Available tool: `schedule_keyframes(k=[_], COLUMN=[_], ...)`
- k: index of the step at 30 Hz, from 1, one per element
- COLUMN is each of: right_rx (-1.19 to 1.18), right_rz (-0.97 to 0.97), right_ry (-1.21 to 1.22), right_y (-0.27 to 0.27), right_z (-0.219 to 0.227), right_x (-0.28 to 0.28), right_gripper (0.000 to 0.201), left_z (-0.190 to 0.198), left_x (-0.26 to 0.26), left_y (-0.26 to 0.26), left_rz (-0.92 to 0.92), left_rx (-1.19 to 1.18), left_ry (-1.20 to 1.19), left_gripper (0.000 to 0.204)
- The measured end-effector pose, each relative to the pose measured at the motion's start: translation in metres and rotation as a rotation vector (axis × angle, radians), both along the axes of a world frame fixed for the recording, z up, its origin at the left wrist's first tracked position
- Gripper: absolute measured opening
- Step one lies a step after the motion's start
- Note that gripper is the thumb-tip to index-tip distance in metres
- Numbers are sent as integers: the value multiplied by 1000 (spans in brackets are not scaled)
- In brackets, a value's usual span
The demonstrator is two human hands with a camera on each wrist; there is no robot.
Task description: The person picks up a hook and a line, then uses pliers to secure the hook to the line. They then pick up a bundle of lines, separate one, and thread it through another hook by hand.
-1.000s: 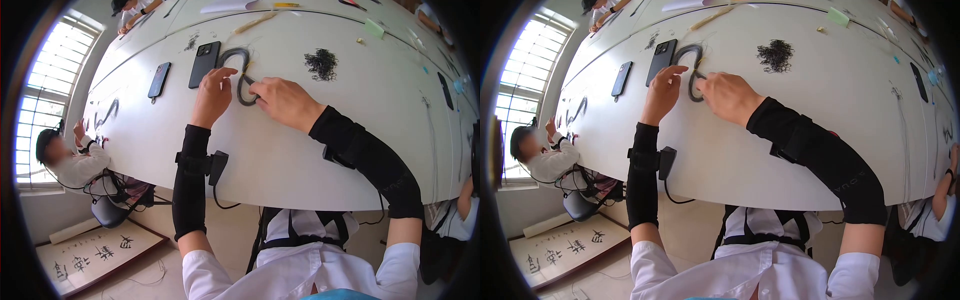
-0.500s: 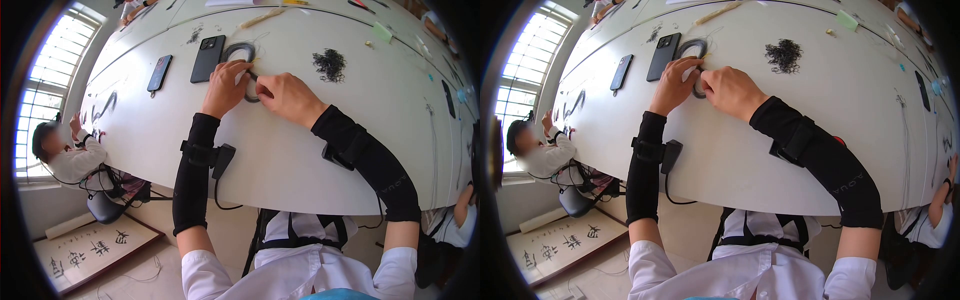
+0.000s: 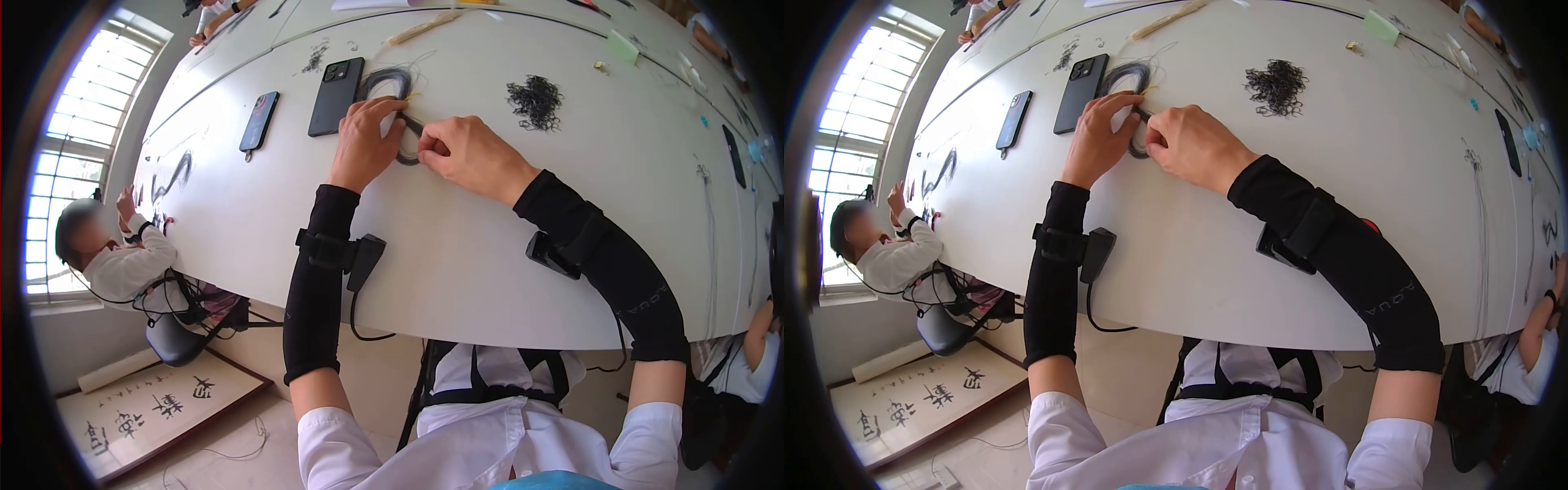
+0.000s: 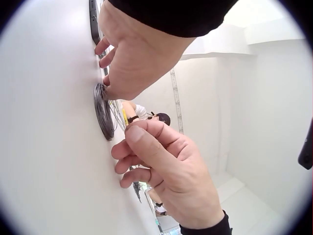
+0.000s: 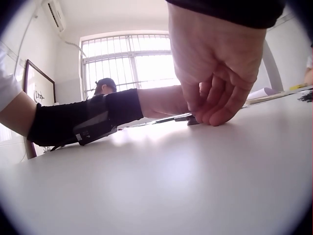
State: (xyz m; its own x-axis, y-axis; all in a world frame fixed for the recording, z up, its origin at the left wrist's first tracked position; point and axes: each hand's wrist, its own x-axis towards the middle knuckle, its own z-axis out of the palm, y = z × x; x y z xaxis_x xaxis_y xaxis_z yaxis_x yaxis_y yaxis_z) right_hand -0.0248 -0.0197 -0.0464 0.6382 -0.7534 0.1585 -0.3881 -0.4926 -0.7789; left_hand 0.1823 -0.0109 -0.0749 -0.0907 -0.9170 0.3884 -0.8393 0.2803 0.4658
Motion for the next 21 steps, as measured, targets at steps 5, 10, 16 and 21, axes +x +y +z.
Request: schedule_keyframes(k=[5,10,16,21], right_rx=[36,94,1,-197], right_rz=[-11,-36,-25,66], right_ry=[-48,-35,-22,-52], right_y=[4,5,6,14], right_z=[0,4,3,0], right_x=[-2,-7,-6,-10], right_gripper=[16,17,14,11], left_z=[-5,-8,-6,-7], left_x=[0,-1,-1,-1], left_y=[1,2,2,1], left_rz=[5,5,15,23], left_rx=[-34,-65,-55,-63], left_ry=[0,29,65,49], left_gripper=[26,25,25,26])
